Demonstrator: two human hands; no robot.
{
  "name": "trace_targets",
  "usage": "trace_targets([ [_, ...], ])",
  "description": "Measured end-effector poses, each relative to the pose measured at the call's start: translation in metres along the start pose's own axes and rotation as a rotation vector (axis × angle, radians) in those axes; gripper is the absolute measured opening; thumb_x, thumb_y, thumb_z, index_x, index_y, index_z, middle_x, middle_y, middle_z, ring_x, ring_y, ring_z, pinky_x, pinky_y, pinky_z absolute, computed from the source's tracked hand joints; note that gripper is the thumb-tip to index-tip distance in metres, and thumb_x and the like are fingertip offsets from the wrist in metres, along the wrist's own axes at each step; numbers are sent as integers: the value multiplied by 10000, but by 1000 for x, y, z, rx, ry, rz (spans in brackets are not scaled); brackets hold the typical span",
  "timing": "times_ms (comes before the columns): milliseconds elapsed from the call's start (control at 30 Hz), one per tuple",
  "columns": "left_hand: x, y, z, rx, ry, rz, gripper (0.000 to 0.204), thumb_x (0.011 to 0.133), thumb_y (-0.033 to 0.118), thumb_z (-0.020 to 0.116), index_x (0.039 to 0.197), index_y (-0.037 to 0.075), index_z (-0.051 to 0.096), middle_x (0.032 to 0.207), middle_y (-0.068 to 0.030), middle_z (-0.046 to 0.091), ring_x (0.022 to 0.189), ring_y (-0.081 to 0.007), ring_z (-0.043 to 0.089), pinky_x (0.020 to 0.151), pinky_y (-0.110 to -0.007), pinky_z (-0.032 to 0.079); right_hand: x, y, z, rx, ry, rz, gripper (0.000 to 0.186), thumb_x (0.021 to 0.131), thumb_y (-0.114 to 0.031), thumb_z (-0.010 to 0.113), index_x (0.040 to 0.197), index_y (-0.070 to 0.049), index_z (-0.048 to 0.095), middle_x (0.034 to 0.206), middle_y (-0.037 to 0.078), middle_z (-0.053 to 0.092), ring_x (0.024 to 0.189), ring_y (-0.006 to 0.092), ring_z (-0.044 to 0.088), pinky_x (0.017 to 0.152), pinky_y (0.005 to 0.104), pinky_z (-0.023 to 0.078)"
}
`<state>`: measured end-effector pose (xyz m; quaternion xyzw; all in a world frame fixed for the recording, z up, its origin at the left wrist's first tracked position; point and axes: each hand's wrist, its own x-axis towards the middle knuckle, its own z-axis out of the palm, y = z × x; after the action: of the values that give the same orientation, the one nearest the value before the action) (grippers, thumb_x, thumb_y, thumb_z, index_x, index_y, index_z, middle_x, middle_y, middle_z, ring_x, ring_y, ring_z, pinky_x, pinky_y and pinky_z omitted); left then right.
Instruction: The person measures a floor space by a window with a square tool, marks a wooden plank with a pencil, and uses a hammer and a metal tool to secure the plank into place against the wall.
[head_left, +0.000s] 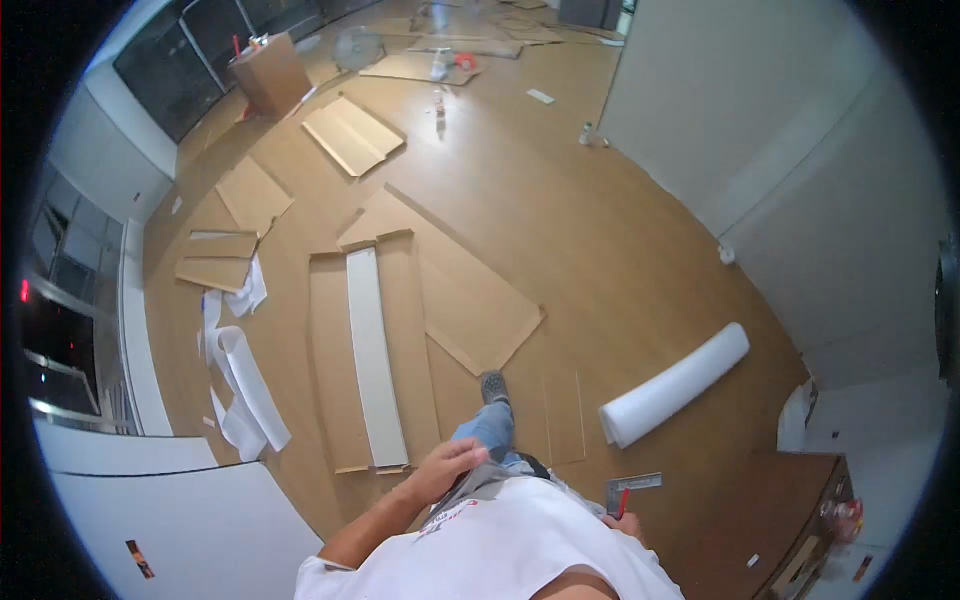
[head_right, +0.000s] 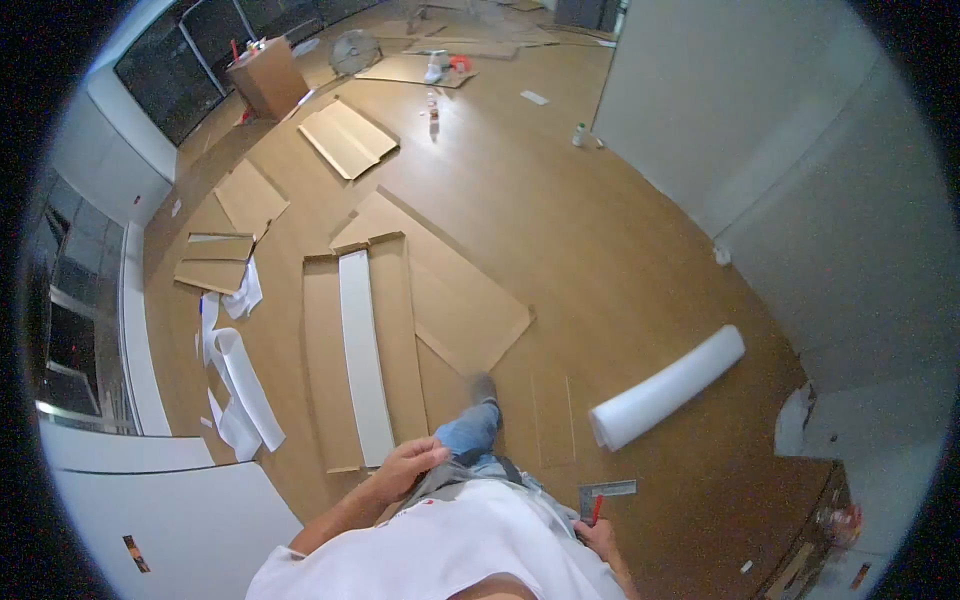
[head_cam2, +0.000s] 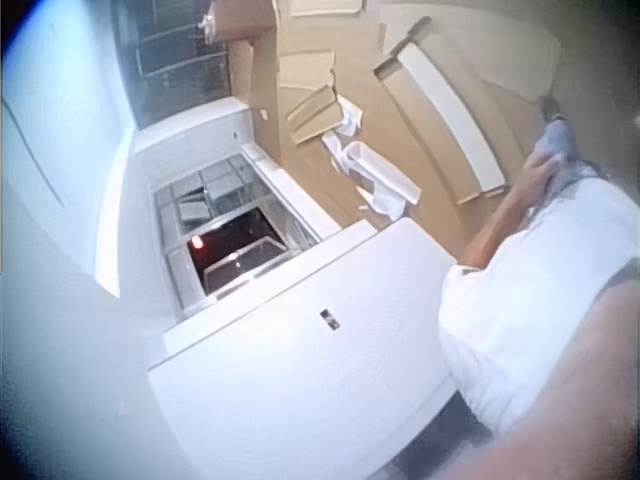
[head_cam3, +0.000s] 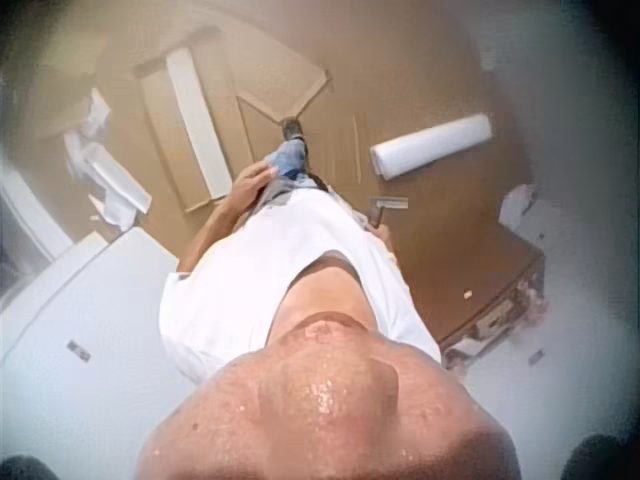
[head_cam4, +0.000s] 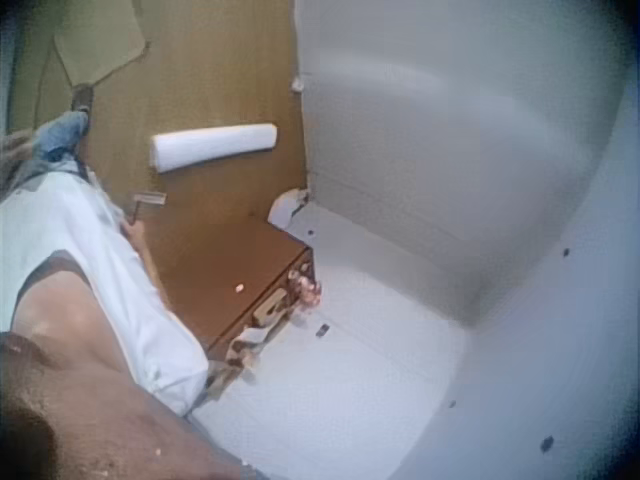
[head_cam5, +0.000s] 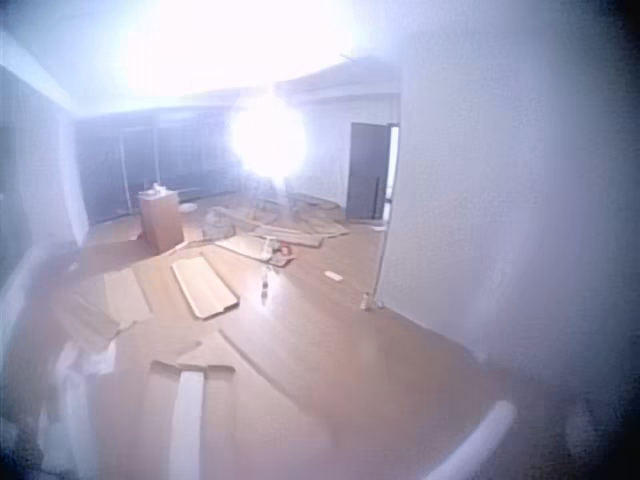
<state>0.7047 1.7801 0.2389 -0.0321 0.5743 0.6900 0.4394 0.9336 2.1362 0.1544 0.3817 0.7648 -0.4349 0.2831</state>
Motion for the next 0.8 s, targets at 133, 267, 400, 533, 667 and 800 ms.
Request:
trace_targets([
  [133,33,109,10,-394,5,111,291,990,291,576,815,63,532,786,-3,501,744,-98,446,660,-263,386,44,-97,-36,-133,-101,3,353,843,-343,723,949,-6,698,780,76,670,738,166,623,671,346,481],
  [267,63,182,-19,-457,-145,345,311,982,295,575,773,80,491,741,-60,484,703,-189,432,661,-345,382,96,-170,-53,134,-152,-203,297,874,-210,720,1092,-15,666,909,37,683,820,162,625,768,329,504],
  [400,96,218,-29,-536,-230,419,307,974,283,581,764,84,479,724,-68,476,693,-203,423,660,-365,374,146,-224,-77,283,-265,-255,301,877,-206,729,1103,-20,661,974,34,677,888,154,611,823,315,492],
  [533,159,233,-44,-467,-135,458,303,964,275,609,783,63,489,731,-70,485,702,-212,424,667,-371,367,203,-301,-116,202,-432,-261,312,879,-261,742,1071,-24,674,977,42,669,917,144,589,836,312,469],
  [667,239,261,-58,-183,-178,487,276,982,245,599,811,39,531,747,-48,508,772,-220,455,749,-374,393,286,-384,-176,114,-424,-249,249,915,-282,679,901,-35,656,783,-10,582,732,118,507,674,298,431],
  [800,304,300,-67,39,166,275,215,970,225,619,913,18,635,876,-16,623,829,-132,542,772,-311,463,366,-448,-243,148,-488,-336,238,910,-266,683,965,-35,672,806,-22,600,743,98,530,664,285,441],
])
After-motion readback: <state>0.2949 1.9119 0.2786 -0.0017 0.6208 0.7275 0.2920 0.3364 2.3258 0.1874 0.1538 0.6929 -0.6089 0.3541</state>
